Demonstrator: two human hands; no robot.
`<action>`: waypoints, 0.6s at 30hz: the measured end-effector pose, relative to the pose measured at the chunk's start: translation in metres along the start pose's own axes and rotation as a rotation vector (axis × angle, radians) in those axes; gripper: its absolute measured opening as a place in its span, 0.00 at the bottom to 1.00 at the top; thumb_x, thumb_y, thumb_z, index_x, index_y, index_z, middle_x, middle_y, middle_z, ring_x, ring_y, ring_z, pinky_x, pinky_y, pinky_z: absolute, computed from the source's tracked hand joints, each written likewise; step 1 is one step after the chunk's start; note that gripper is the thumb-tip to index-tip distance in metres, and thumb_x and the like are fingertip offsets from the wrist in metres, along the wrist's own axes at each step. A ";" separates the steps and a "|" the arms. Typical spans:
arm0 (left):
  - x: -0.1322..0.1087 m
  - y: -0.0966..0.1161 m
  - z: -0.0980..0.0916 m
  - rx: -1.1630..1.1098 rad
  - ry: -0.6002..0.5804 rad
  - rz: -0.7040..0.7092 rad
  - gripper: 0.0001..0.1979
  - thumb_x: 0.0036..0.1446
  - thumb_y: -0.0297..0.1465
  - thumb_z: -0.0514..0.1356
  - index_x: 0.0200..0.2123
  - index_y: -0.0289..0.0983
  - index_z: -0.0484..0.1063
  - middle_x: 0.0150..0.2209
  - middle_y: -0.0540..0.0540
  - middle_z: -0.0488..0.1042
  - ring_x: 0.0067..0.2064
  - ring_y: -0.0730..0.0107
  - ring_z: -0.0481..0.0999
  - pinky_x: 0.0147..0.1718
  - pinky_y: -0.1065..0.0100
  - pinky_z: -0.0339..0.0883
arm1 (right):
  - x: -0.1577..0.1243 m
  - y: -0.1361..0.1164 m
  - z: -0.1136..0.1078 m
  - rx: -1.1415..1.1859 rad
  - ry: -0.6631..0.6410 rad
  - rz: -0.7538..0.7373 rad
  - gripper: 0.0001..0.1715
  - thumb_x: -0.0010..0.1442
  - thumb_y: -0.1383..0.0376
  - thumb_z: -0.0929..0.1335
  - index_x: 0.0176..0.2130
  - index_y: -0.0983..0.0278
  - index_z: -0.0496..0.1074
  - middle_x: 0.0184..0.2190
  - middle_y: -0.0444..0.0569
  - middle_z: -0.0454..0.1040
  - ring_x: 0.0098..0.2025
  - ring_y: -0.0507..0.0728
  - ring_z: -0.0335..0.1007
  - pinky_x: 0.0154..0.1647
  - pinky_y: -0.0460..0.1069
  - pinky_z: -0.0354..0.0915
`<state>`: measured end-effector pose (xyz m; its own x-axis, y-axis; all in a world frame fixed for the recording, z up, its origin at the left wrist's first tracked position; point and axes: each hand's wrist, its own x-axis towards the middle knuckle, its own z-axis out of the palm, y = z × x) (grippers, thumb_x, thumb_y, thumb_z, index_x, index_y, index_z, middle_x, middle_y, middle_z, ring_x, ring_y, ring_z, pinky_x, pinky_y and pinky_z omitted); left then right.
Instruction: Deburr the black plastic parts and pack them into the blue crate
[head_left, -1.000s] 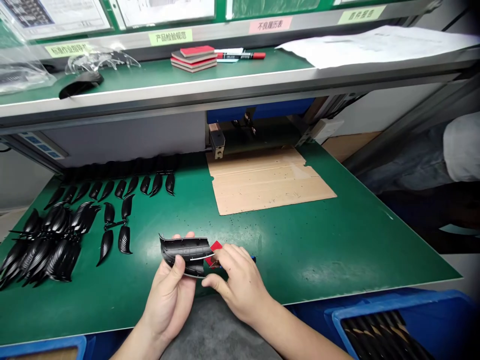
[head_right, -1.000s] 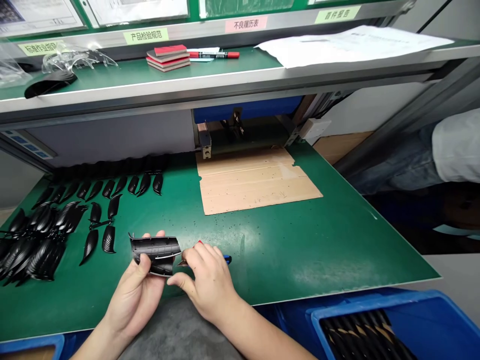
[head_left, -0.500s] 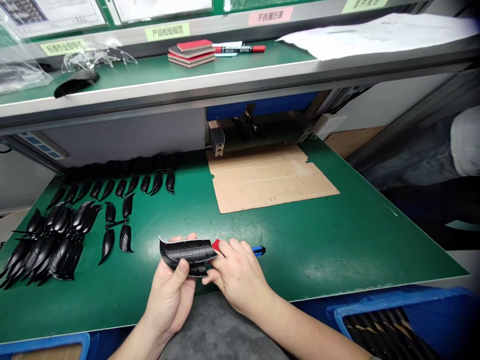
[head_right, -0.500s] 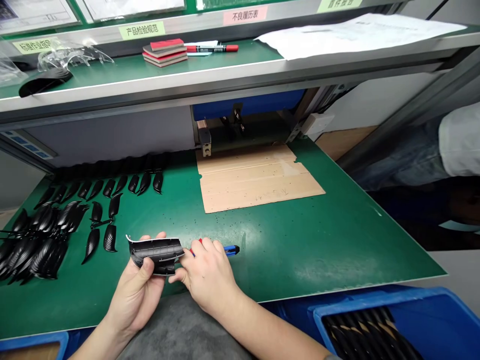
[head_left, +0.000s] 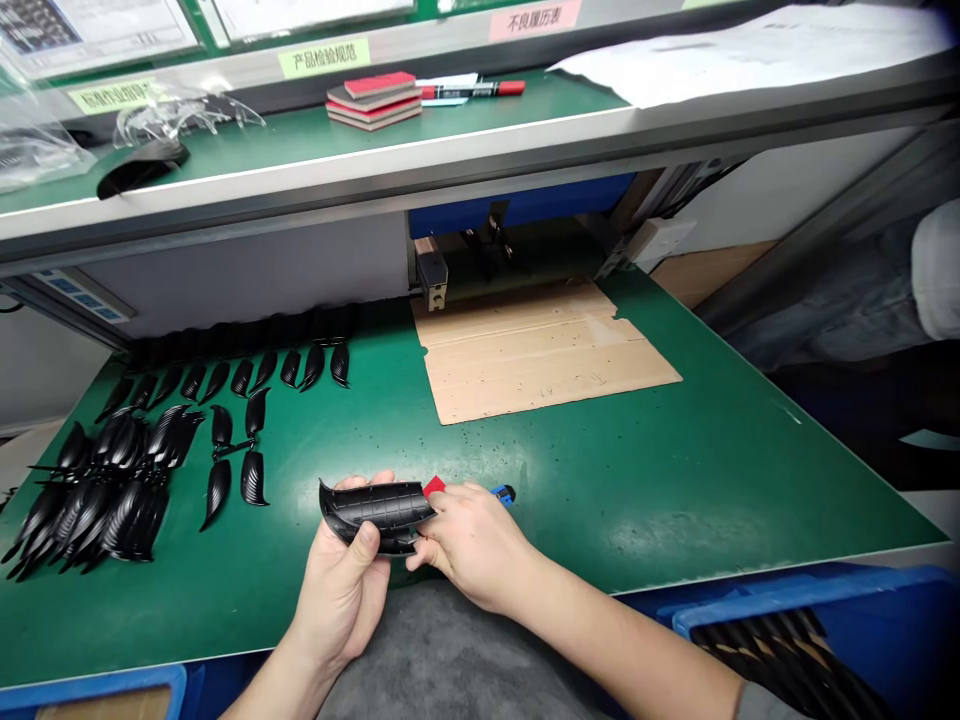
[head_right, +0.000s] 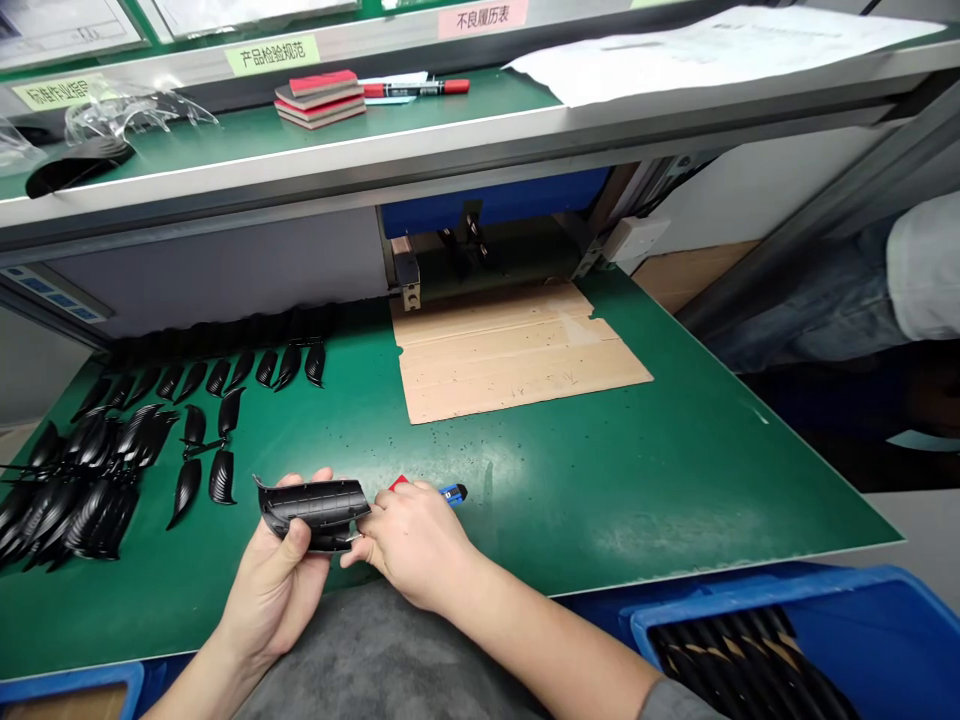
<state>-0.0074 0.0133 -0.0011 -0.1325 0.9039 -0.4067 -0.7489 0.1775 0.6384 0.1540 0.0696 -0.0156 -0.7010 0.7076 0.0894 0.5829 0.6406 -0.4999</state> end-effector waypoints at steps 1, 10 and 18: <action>0.000 0.001 0.001 -0.013 0.008 0.004 0.21 0.49 0.30 0.68 0.47 0.48 0.69 0.52 0.48 0.73 0.52 0.61 0.72 0.57 0.53 0.60 | 0.000 0.000 0.000 0.067 0.001 -0.014 0.32 0.64 0.44 0.55 0.27 0.62 0.71 0.27 0.46 0.72 0.30 0.54 0.65 0.32 0.49 0.54; 0.001 0.004 0.003 -0.090 0.053 -0.004 0.20 0.49 0.33 0.68 0.46 0.50 0.71 0.56 0.52 0.70 0.53 0.62 0.72 0.58 0.58 0.59 | -0.002 -0.018 0.009 0.527 0.135 0.118 0.40 0.57 0.35 0.50 0.37 0.64 0.67 0.34 0.50 0.69 0.36 0.56 0.64 0.39 0.51 0.62; 0.002 0.023 -0.023 -0.286 0.149 0.191 0.16 0.57 0.27 0.61 0.49 0.45 0.69 0.54 0.47 0.72 0.55 0.66 0.71 0.58 0.61 0.57 | -0.012 -0.006 0.003 0.840 -0.234 0.118 0.24 0.61 0.45 0.61 0.32 0.62 0.66 0.29 0.44 0.67 0.32 0.54 0.63 0.34 0.46 0.62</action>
<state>-0.0396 0.0098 -0.0020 -0.3643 0.8399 -0.4023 -0.8502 -0.1235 0.5118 0.1571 0.0562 -0.0162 -0.7751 0.6170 -0.1360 0.2263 0.0702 -0.9715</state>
